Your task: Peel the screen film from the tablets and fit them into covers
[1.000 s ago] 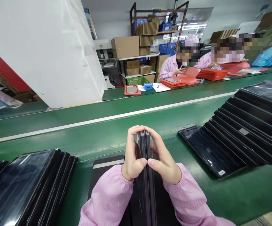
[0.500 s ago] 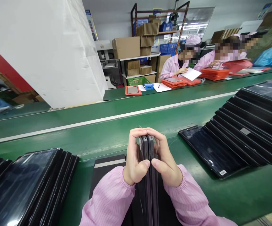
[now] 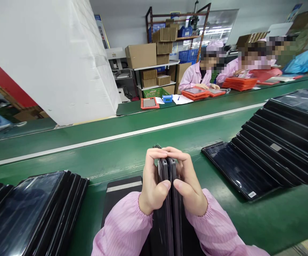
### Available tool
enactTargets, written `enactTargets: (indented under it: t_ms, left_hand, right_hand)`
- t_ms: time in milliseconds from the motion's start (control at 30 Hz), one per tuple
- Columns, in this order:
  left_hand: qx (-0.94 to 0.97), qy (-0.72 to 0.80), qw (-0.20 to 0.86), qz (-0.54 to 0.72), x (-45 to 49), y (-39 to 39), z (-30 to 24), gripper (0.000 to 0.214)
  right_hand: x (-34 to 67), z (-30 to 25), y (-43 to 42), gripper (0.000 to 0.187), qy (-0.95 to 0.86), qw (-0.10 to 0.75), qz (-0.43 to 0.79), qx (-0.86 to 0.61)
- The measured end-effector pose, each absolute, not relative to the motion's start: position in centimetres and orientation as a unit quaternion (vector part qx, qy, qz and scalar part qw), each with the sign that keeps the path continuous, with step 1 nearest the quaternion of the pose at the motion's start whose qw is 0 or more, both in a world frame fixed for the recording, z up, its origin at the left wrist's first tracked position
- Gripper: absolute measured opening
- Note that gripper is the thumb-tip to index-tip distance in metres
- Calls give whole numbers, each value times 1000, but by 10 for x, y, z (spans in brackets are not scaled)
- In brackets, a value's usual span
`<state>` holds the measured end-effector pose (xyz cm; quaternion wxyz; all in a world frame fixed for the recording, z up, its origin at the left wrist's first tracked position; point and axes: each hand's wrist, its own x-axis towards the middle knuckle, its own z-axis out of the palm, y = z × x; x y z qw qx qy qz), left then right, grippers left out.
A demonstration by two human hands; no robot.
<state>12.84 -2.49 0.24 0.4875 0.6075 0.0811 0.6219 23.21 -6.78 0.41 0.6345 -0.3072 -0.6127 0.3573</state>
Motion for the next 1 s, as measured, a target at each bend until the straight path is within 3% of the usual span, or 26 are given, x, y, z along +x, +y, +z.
enactTargets:
  t_ms: [767, 900, 1000]
  left_hand:
    - [636, 122, 418, 638, 129, -40, 6, 34]
    - [498, 126, 501, 697, 137, -47, -7, 34]
    - [409, 230, 523, 712, 142, -44, -27, 25]
  right_hand:
    - [226, 5, -80, 30, -594, 661, 346, -303]
    - [228, 11, -82, 40, -617, 641, 313, -333]
    - [232, 16, -84, 48, -634, 618, 287, -366]
